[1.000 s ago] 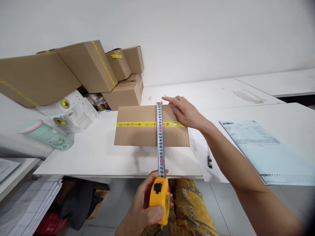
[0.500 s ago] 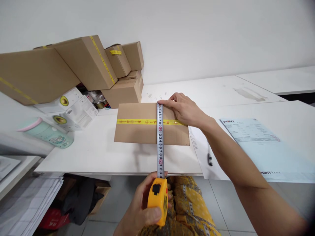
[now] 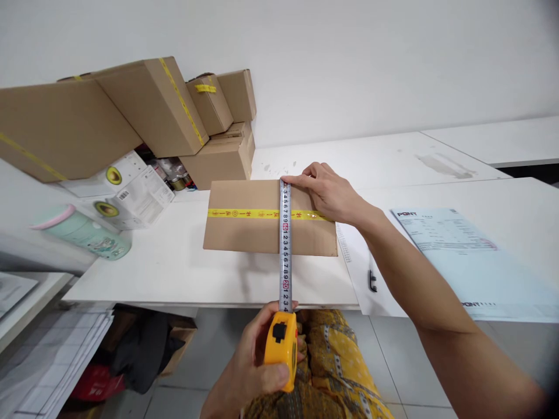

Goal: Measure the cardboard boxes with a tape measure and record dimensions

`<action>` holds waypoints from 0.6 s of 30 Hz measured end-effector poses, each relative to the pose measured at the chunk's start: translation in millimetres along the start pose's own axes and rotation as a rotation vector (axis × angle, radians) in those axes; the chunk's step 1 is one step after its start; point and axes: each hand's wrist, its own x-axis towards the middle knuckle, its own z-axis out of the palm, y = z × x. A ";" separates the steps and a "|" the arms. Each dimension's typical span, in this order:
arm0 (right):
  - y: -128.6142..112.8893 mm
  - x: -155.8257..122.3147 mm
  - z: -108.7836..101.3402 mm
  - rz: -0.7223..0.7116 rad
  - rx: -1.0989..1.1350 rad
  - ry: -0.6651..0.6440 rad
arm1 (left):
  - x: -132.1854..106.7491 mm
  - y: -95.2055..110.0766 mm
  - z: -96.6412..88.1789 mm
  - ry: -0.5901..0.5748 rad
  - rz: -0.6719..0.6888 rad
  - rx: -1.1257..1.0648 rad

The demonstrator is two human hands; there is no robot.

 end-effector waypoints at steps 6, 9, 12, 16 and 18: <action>-0.7 -1.1 -0.6 -0.007 0.017 0.002 | -2.2 0.0 -9.5 -0.017 -0.024 0.011; -1.2 -1.9 -0.8 -0.005 0.021 0.002 | -0.9 1.6 -9.6 -0.014 -0.019 0.022; -1.0 -1.8 -0.2 -0.009 0.021 0.014 | -1.1 3.9 -6.2 -0.015 -0.027 0.016; -2.8 -1.2 1.4 0.054 -0.023 0.031 | -12.3 1.1 -3.1 0.015 -0.003 0.020; -7.2 -3.4 1.4 0.101 -0.056 0.037 | -18.9 -2.6 -4.5 0.064 0.041 0.020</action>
